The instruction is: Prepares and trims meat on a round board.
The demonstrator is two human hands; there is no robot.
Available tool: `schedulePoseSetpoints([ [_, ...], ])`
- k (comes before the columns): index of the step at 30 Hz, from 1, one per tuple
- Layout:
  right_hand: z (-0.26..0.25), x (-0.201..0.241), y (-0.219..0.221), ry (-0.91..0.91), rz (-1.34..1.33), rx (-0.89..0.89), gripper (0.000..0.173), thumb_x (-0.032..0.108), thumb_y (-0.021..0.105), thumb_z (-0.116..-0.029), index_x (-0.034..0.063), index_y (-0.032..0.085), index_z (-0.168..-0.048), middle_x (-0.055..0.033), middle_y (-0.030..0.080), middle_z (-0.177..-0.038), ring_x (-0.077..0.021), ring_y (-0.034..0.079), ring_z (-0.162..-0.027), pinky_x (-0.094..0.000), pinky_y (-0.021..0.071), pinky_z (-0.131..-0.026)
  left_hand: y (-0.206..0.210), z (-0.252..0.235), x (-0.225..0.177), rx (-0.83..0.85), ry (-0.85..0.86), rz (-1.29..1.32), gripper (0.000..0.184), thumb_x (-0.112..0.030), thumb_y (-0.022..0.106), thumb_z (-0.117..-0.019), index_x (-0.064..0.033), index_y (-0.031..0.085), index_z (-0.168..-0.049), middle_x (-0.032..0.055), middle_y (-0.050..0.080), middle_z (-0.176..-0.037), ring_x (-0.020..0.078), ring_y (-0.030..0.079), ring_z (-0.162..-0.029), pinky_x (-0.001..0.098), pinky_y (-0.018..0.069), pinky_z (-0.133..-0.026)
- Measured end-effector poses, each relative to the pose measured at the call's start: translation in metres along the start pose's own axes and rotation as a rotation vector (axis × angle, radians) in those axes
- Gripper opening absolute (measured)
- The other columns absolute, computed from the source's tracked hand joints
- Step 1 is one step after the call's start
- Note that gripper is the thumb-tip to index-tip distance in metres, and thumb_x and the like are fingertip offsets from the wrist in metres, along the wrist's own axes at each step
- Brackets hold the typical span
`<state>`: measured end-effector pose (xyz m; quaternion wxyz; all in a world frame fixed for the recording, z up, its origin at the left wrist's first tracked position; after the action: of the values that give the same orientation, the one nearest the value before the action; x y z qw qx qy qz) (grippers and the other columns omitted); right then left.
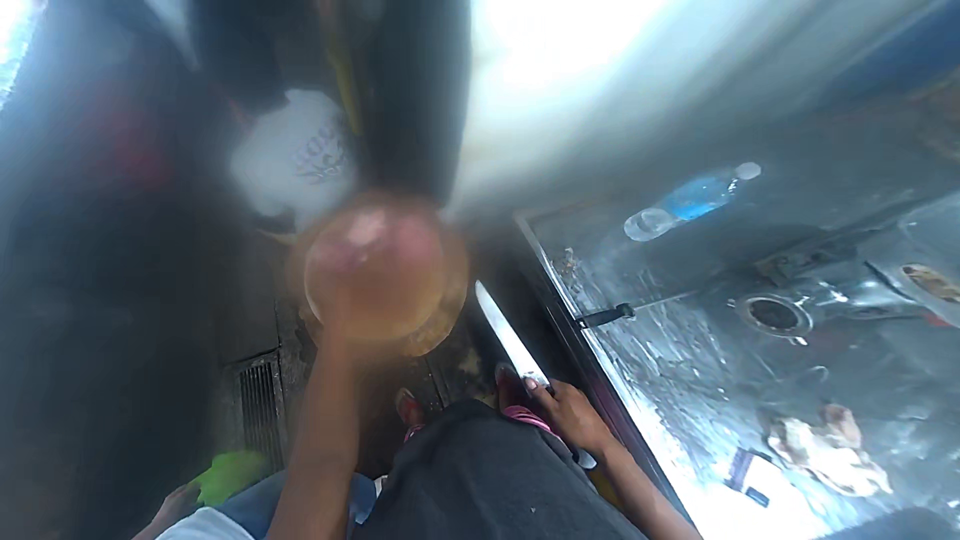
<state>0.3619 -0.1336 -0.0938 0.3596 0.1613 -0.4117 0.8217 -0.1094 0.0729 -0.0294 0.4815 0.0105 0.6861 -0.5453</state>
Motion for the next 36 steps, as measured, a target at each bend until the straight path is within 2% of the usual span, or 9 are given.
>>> schedulePoseSetpoints([
  [4, -0.008, -0.015, -0.008, 0.037, -0.269, -0.059, 0.053, 0.053, 0.045, -0.1069, 0.0064, 0.065, -0.09, -0.0061, 0.06, -0.062, -0.0196, 0.06, -0.05, -0.0419, 0.055, -0.052, 0.0, 0.013, -0.017, 0.281, 0.164, -0.046, 0.026, -0.012, 0.069, -0.093, -0.0026, 0.068, -0.117, 0.0175, 0.071, -0.108, 0.0321, 0.069, -0.098, 0.0556, 0.057, -0.087],
  [9, -0.011, -0.025, 0.001, 0.058, -0.171, 0.005, 0.056, 0.056, 0.045, -0.1061, 0.0057, 0.067, -0.094, -0.0091, 0.063, -0.069, -0.0233, 0.063, -0.06, -0.0478, 0.0559, -0.062, 0.058, 0.15, -0.025, 0.767, 0.558, -0.405, 0.04, -0.019, 0.063, -0.0974, -0.0152, 0.066, -0.137, 0.0087, 0.051, -0.155, 0.024, 0.047, -0.144, 0.0446, 0.0393, -0.119],
  [13, -0.003, -0.032, 0.006, 0.072, -0.183, 0.015, 0.056, 0.055, 0.044, -0.1065, 0.0059, 0.067, -0.095, -0.0088, 0.063, -0.07, -0.023, 0.063, -0.06, -0.0483, 0.0556, -0.061, 0.027, 0.134, -0.045, 0.582, 0.46, -0.281, 0.031, -0.014, 0.056, -0.102, -0.0085, 0.069, -0.13, 0.0127, 0.07, -0.128, 0.0253, 0.065, -0.121, 0.0465, 0.0507, -0.107],
  [16, -0.009, -0.03, 0.007, 0.081, -0.203, 0.039, 0.056, 0.056, 0.043, -0.1068, 0.006, 0.066, -0.093, -0.0083, 0.062, -0.068, -0.0214, 0.062, -0.056, -0.045, 0.0556, -0.058, 0.032, 0.065, -0.025, 0.411, 0.327, -0.291, 0.037, -0.022, 0.057, -0.1036, -0.0064, 0.064, -0.136, 0.0184, 0.067, -0.129, 0.0337, 0.064, -0.12, 0.0555, 0.05, -0.105],
  [18, -0.012, -0.025, 0.009, 0.078, -0.167, 0.058, 0.059, 0.059, 0.043, -0.1055, 0.0057, 0.066, -0.094, -0.009, 0.062, -0.069, -0.0227, 0.063, -0.058, -0.0468, 0.0557, -0.06, 0.042, 0.044, -0.017, 0.414, 0.272, -0.322, 0.039, -0.033, 0.06, -0.1033, -0.0068, 0.067, -0.132, 0.0191, 0.067, -0.129, 0.0369, 0.062, -0.124, 0.059, 0.0462, -0.107],
  [21, -0.018, -0.014, 0.008, 0.062, -0.114, 0.089, 0.062, 0.062, 0.044, -0.1045, 0.0044, 0.065, -0.096, -0.0104, 0.062, -0.073, -0.0248, 0.063, -0.064, -0.0495, 0.0545, -0.065, 0.057, 0.057, -0.034, 0.556, 0.185, -0.317, 0.031, -0.025, 0.067, -0.0989, -0.0007, 0.069, -0.119, 0.023, 0.068, -0.121, 0.039, 0.063, -0.117, 0.0594, 0.0475, -0.102],
  [23, -0.021, -0.012, 0.012, 0.063, -0.113, 0.107, 0.061, 0.063, 0.044, -0.1038, 0.0054, 0.065, -0.094, -0.0095, 0.062, -0.071, -0.0239, 0.064, -0.063, -0.0479, 0.0552, -0.064, 0.075, 0.046, -0.02, 0.547, 0.186, -0.288, 0.029, -0.025, 0.072, -0.0941, -0.0016, 0.071, -0.112, 0.0203, 0.071, -0.109, 0.0359, 0.068, -0.104, 0.0588, 0.0535, -0.093],
  [28, -0.022, -0.017, 0.023, 0.08, -0.193, 0.172, 0.059, 0.06, 0.045, -0.1047, 0.0055, 0.065, -0.096, -0.0084, 0.062, -0.069, -0.0209, 0.062, -0.056, -0.0434, 0.0562, -0.059, 0.069, 0.049, -0.041, 0.614, 0.161, -0.041, 0.035, -0.027, 0.074, -0.0954, -0.0031, 0.064, -0.119, 0.0171, 0.069, -0.102, 0.0277, 0.07, -0.085, 0.0494, 0.0605, -0.077],
  [36, -0.039, -0.017, 0.017, 0.061, -0.133, 0.239, 0.062, 0.062, 0.044, -0.1042, 0.0035, 0.065, -0.103, -0.0107, 0.063, -0.073, -0.022, 0.063, -0.058, -0.0437, 0.0568, -0.06, 0.014, 0.076, -0.124, 0.461, 0.282, 0.164, 0.03, -0.021, 0.075, -0.0951, -0.0042, 0.063, -0.116, 0.0124, 0.068, -0.102, 0.0206, 0.066, -0.087, 0.0408, 0.0568, -0.078],
])
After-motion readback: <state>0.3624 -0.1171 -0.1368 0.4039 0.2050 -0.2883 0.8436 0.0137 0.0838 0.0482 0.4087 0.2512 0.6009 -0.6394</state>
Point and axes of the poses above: each hand's wrist, its own z-axis away from the middle knuckle, its own y-axis out of the palm, x = y × z, the point moved 9 cm from there along -z, towards the middle knuckle
